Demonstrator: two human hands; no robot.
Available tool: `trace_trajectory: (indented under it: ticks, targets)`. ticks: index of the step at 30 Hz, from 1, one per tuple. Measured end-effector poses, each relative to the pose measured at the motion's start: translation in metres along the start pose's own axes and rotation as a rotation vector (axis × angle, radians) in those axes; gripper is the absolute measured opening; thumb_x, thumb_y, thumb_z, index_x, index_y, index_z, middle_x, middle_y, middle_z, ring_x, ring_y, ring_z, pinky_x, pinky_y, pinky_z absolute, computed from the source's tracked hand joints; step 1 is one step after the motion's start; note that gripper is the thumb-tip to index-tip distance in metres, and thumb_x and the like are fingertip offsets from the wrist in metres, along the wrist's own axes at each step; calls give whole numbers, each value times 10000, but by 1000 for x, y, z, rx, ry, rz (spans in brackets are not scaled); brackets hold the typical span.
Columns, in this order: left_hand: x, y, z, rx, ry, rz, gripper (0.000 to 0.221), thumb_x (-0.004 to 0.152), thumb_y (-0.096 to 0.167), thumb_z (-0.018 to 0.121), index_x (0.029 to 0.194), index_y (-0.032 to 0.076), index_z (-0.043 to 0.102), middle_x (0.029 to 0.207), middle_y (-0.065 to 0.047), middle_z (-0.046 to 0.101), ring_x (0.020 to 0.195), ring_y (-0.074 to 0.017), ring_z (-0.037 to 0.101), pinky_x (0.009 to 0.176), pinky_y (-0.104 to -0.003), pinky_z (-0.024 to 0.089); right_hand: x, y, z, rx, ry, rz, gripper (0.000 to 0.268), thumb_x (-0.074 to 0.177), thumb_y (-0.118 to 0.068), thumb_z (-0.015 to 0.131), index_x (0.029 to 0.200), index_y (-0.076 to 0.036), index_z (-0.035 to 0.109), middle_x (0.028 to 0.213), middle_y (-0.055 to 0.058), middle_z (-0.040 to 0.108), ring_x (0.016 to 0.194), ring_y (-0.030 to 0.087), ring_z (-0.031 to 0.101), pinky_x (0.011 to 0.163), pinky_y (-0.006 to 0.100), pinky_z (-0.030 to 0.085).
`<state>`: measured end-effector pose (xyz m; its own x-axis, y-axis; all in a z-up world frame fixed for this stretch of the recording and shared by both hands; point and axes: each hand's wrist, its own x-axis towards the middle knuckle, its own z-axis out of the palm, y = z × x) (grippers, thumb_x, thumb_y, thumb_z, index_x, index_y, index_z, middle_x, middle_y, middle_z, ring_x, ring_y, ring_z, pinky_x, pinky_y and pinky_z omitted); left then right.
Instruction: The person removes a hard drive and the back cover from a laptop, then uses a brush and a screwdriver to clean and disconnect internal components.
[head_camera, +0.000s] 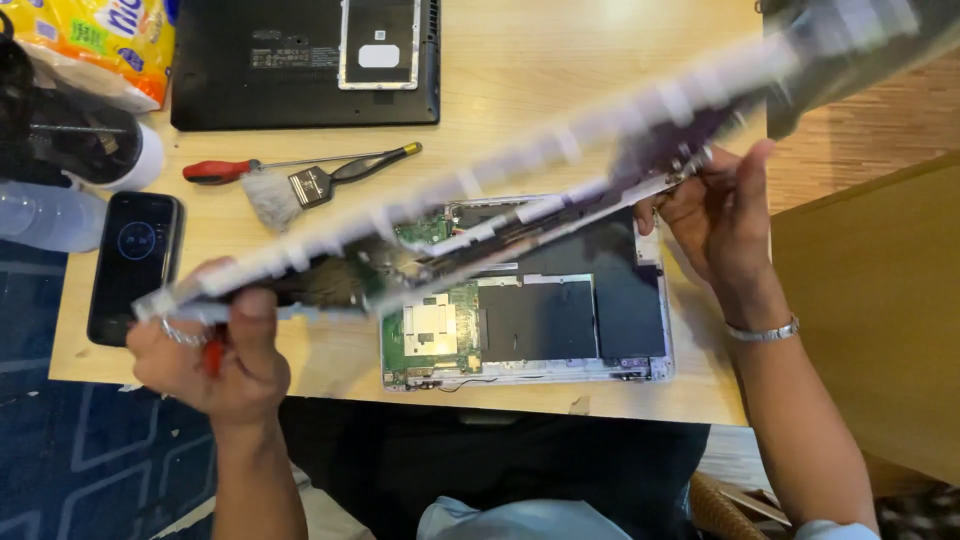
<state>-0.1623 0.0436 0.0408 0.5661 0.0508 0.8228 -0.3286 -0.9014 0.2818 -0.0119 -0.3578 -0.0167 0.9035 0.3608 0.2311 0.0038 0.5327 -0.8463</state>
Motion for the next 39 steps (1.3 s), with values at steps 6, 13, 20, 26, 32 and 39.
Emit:
trace_trajectory:
  ticks: [6,13,20,26,32,39]
  targets:
    - [10,-24,51,-757,44,-787,190,1045,141,697,876,56,671,734,16,603,719,-13,522,664,-205,495,1,15,-11,-359,74,16,452,1031,-313,554,1224,93,600,828,160,629,560,187,638,520,301,595]
    - [38,-32,106,-736,-197,-843,420,1114,280,619,719,153,555,609,99,427,596,0,369,601,-165,344,10,-3,27,-413,288,135,175,1057,-143,612,963,5,614,573,88,551,334,140,545,303,225,470]
    - [40,-33,151,-643,-420,-632,454,1089,395,461,779,121,650,603,17,553,478,-63,374,468,-249,281,18,-19,18,-379,558,85,248,1088,-282,638,906,-130,567,677,-51,542,431,40,421,372,178,371]
    - [30,-36,156,-633,-462,-250,428,1093,236,502,722,68,631,554,14,518,455,-90,402,521,-268,361,29,-25,-5,-438,711,210,182,1115,-268,630,981,-148,598,725,-52,573,453,47,427,383,194,420]
    - [28,-40,160,-647,-508,-192,398,1088,213,496,752,49,634,563,-1,541,474,-136,508,535,-295,429,53,-34,-33,-662,617,396,239,1171,-290,577,1058,-83,616,812,20,611,489,86,419,452,234,405]
    - [30,-40,160,-632,-527,-167,392,1092,208,491,752,51,610,568,-3,532,470,-133,480,513,-299,395,57,-26,-89,-1441,475,179,398,1289,-342,607,1094,-14,718,890,79,626,796,180,505,641,370,357]
